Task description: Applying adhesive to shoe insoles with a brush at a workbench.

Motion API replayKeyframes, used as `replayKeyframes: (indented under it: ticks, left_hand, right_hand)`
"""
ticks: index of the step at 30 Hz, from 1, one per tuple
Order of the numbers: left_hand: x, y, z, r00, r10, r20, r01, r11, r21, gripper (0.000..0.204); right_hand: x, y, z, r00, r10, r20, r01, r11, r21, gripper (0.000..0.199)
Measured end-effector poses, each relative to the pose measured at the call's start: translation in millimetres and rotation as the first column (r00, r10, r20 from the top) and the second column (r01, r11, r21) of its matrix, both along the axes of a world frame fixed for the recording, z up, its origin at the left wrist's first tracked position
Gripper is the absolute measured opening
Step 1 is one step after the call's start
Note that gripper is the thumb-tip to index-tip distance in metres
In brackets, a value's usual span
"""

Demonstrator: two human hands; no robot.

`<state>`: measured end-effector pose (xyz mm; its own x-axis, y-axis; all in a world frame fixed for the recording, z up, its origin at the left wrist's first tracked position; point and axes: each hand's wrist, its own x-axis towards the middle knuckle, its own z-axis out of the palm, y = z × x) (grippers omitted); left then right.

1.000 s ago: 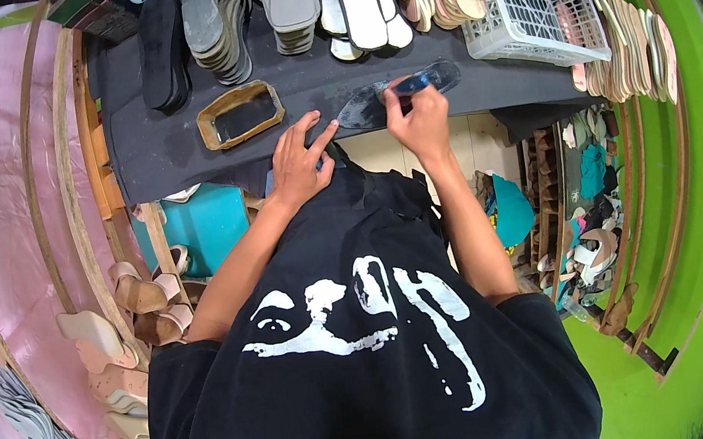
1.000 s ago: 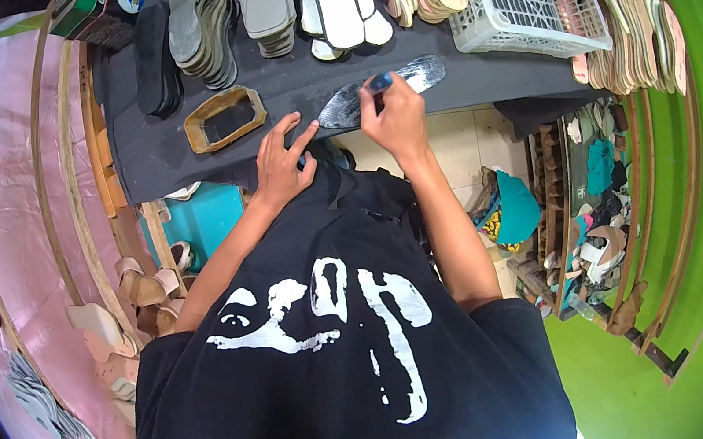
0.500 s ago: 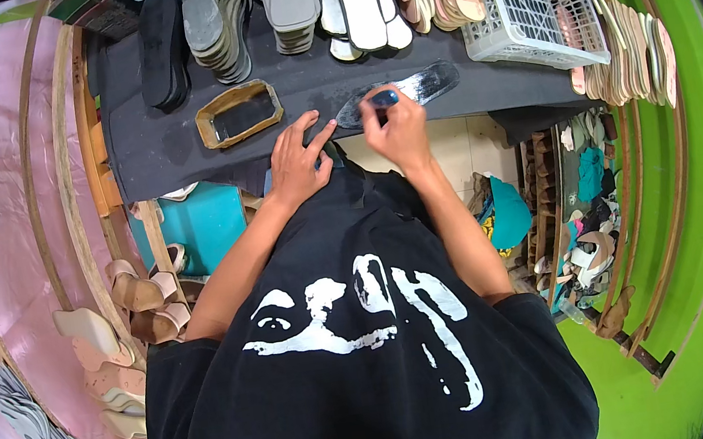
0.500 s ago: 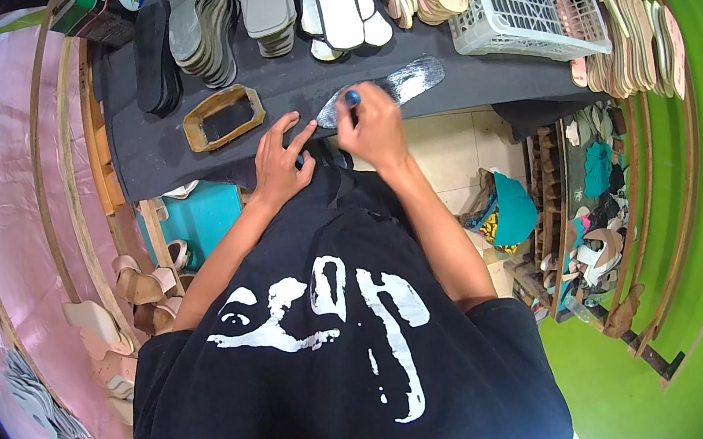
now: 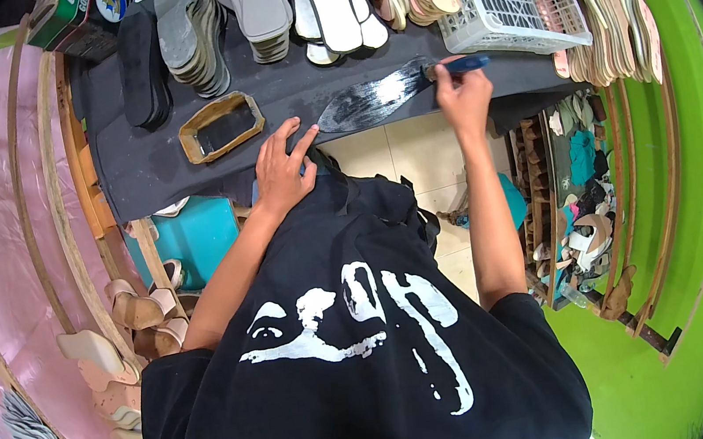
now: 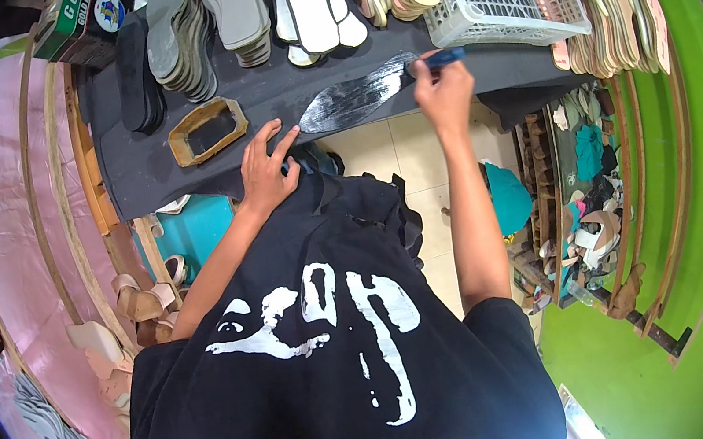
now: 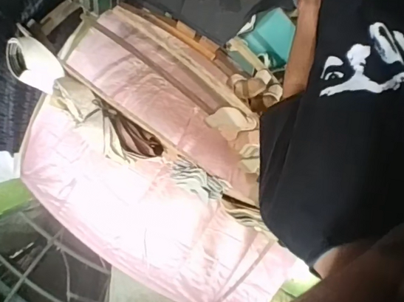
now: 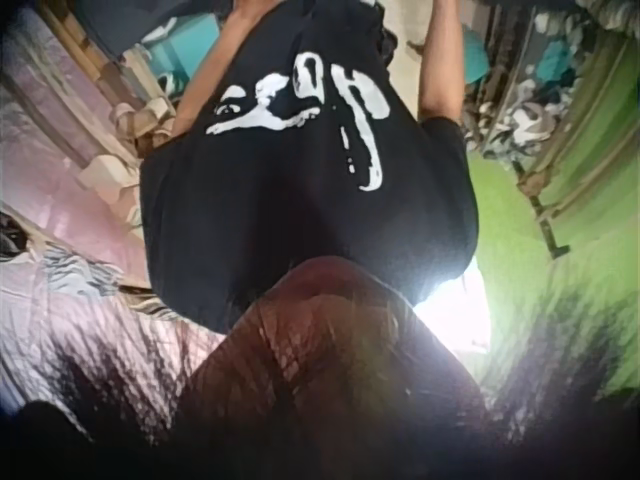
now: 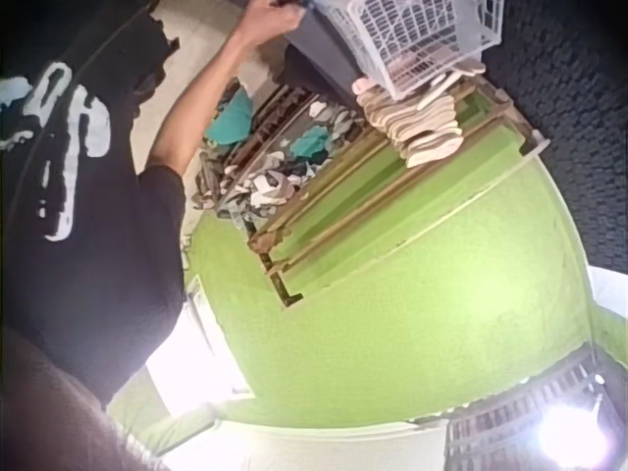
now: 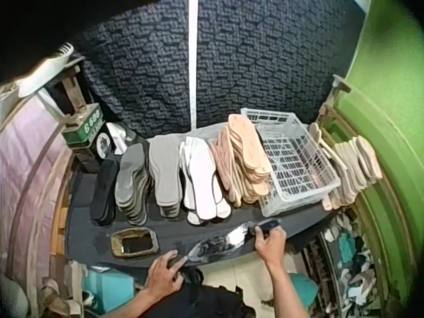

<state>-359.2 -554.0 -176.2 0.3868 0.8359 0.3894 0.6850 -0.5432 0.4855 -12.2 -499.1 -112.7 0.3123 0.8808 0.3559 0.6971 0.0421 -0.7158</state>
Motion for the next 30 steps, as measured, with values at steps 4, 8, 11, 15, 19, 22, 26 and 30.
replayKeyframes:
  ticks: [4,8,11,15,19,22,26,30]
  left_hand:
    - [-1.3,1.5,-0.8,1.0,-0.008,0.0,0.008,1.0,-0.002,0.069]
    - [-3.0,2.7,-0.8,1.0,-0.005,-0.013,0.005,1.0,0.006,0.069]
    - [-4.7,2.1,-1.8,1.0,-0.009,-0.024,0.009,1.0,0.006,0.07]
    - [-5.2,1.5,-0.3,0.999,-0.028,-0.027,0.028,1.0,0.008,0.073]
    - [-6.5,2.1,-1.3,0.999,-0.04,-0.027,0.04,0.999,0.003,0.073]
    - [-6.9,3.0,-1.4,0.999,-0.038,-0.024,0.038,0.999,0.011,0.073]
    - [-6.1,2.8,-2.5,1.0,-0.027,-0.004,0.027,1.0,0.012,0.072]
    - [-4.4,4.1,0.2,1.0,-0.022,0.01,0.022,1.0,0.006,0.072]
  right_hand:
    - [-55.7,-21.8,-9.2,0.931,0.33,0.155,-0.347,0.933,0.099,0.03]
    - [-103.0,-47.1,-1.5,0.886,0.464,-0.017,-0.464,0.885,-0.037,0.012]
    - [-67.9,-30.0,14.7,0.89,0.375,-0.26,-0.441,0.852,-0.283,0.01]
    - [13.0,0.8,3.1,0.955,0.145,-0.258,-0.216,0.938,-0.272,0.012]
    - [25.3,1.4,0.2,0.991,0.12,0.056,-0.116,0.991,-0.07,0.01]
    - [-10.3,-20.1,2.9,0.915,0.237,0.326,-0.249,0.968,-0.005,0.018]
    - [-86.2,-55.7,6.9,0.888,0.427,0.172,-0.429,0.903,-0.027,0.018]
    - [-86.7,-50.2,-6.8,0.939,0.213,-0.269,-0.255,0.958,-0.132,0.009]
